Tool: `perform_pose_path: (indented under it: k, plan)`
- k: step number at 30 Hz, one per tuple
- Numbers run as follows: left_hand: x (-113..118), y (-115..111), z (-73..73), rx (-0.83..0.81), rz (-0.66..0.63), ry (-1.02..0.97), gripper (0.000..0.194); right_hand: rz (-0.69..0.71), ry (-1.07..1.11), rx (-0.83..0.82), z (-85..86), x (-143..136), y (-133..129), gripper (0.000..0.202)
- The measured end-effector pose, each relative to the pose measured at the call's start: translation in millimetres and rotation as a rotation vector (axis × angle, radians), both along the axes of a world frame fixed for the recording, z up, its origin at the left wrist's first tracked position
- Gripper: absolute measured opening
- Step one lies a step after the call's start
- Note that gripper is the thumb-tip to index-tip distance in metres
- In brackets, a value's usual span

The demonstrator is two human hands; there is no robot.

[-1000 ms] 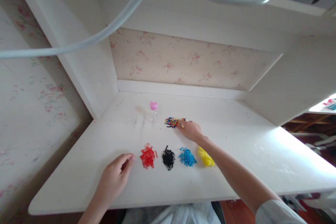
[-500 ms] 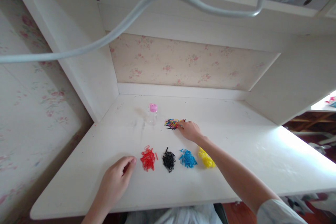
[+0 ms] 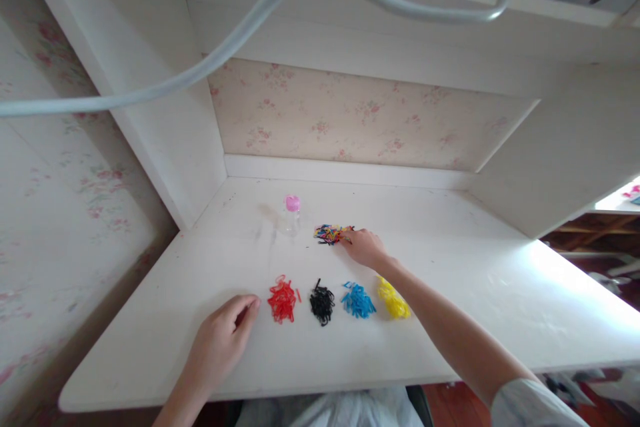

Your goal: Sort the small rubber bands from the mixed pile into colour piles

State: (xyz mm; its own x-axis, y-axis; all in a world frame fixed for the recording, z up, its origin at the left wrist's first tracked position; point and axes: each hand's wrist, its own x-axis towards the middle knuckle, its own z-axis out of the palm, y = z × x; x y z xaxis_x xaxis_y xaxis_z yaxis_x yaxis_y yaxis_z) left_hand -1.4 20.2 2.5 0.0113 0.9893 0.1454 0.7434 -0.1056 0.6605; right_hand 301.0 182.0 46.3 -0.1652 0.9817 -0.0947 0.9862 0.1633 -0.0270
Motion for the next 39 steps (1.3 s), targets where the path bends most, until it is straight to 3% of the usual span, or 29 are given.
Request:
perform_pose_path:
  k: [17, 23, 27, 32, 39]
  plan:
    - [1, 1, 2.2, 0.01, -0.004, 0.011, 0.028, -0.052, 0.235, 0.107, -14.4, 20, 6, 0.038]
    - [0, 1, 0.0, 0.04, -0.013, 0.016, 0.028, -0.056, 0.35, 0.165, -7.6, 22, 4, 0.042]
    - [1, 2, 1.6, 0.022, -0.007, 0.011, 0.028, 0.041, 0.414, 0.146, 4.0, 6, -17, 0.039]
    - [3, 2, 4.7, -0.012, -0.002, -0.008, 0.028, 0.325, 0.493, 0.05, 15.7, -35, -56, 0.035]
    - [2, 1, 5.9, -0.007, -0.019, -0.021, 0.03, 0.467, 0.249, 0.049, 12.5, -78, -86, 0.035]
